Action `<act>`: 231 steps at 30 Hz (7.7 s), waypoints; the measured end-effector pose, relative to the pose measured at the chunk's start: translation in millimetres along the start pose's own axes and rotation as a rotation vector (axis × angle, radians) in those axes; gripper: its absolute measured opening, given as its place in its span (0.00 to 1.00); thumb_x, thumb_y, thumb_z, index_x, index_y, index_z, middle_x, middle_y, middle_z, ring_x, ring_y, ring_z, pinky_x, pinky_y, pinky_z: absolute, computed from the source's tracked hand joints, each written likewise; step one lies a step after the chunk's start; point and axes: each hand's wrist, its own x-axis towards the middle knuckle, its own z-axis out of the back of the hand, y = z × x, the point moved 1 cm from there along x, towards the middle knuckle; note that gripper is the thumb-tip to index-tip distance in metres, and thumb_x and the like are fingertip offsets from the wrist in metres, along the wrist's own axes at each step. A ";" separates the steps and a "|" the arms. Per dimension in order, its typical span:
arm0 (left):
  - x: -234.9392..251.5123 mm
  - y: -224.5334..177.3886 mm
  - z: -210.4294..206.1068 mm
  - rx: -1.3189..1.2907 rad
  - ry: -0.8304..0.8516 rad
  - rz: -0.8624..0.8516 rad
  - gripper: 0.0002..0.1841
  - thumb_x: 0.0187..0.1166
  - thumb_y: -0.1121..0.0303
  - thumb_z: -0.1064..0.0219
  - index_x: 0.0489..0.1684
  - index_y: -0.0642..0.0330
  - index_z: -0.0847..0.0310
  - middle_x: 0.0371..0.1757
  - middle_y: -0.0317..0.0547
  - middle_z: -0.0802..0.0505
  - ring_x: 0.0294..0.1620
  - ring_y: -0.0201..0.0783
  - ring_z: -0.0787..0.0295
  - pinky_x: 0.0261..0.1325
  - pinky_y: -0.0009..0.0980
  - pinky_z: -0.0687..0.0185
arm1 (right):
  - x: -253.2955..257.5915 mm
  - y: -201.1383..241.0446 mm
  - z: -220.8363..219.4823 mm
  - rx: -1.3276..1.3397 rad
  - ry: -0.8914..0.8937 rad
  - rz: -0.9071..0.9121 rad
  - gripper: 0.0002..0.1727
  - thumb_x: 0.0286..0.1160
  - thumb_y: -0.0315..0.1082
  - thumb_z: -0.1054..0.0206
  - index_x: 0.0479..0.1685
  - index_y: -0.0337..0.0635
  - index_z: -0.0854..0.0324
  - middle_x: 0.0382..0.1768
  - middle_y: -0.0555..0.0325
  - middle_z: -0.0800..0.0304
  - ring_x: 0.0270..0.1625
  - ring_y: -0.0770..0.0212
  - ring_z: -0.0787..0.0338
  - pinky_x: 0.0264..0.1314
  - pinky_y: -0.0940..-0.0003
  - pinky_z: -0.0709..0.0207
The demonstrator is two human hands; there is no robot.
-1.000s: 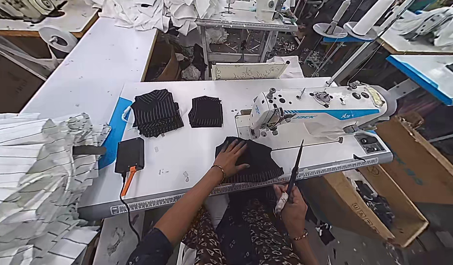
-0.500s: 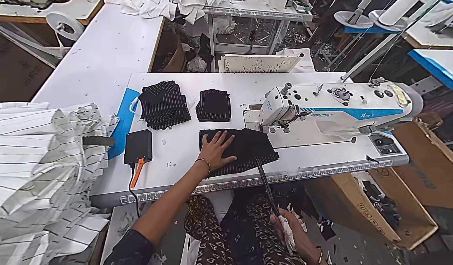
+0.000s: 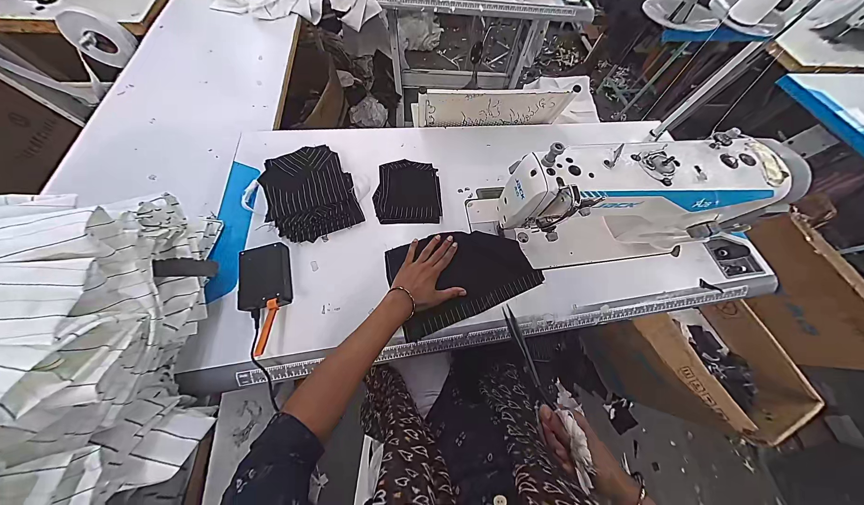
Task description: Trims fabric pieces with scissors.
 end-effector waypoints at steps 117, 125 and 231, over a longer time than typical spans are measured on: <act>-51.3 -14.1 -23.2 -0.130 -0.255 0.128 0.58 0.70 0.24 0.42 0.90 0.67 0.44 0.94 0.59 0.41 0.97 0.54 0.56 0.95 0.54 0.71 | 108.2 102.2 -23.4 -0.804 0.111 0.000 0.25 0.78 0.59 0.31 0.31 0.45 0.24 0.20 0.67 0.27 0.22 0.70 0.27 0.31 0.70 0.30; -57.7 -9.7 -15.8 -0.129 -0.185 -0.027 0.45 0.75 0.32 0.37 0.81 0.62 0.29 0.89 0.53 0.31 0.95 0.56 0.50 0.94 0.58 0.68 | 101.9 103.0 -16.3 -0.780 0.124 -0.007 0.22 0.80 0.54 0.31 0.31 0.44 0.23 0.18 0.67 0.27 0.19 0.71 0.28 0.27 0.73 0.31; -5.9 -120.1 56.2 -1.484 -0.531 0.236 0.10 0.88 0.73 0.42 0.54 0.72 0.19 0.41 0.46 0.07 0.40 0.31 0.08 0.45 0.31 0.10 | 113.7 98.8 68.6 -0.526 -0.831 0.883 0.20 0.81 0.31 0.35 0.67 0.28 0.17 0.63 0.33 0.12 0.61 0.40 0.09 0.67 0.46 0.16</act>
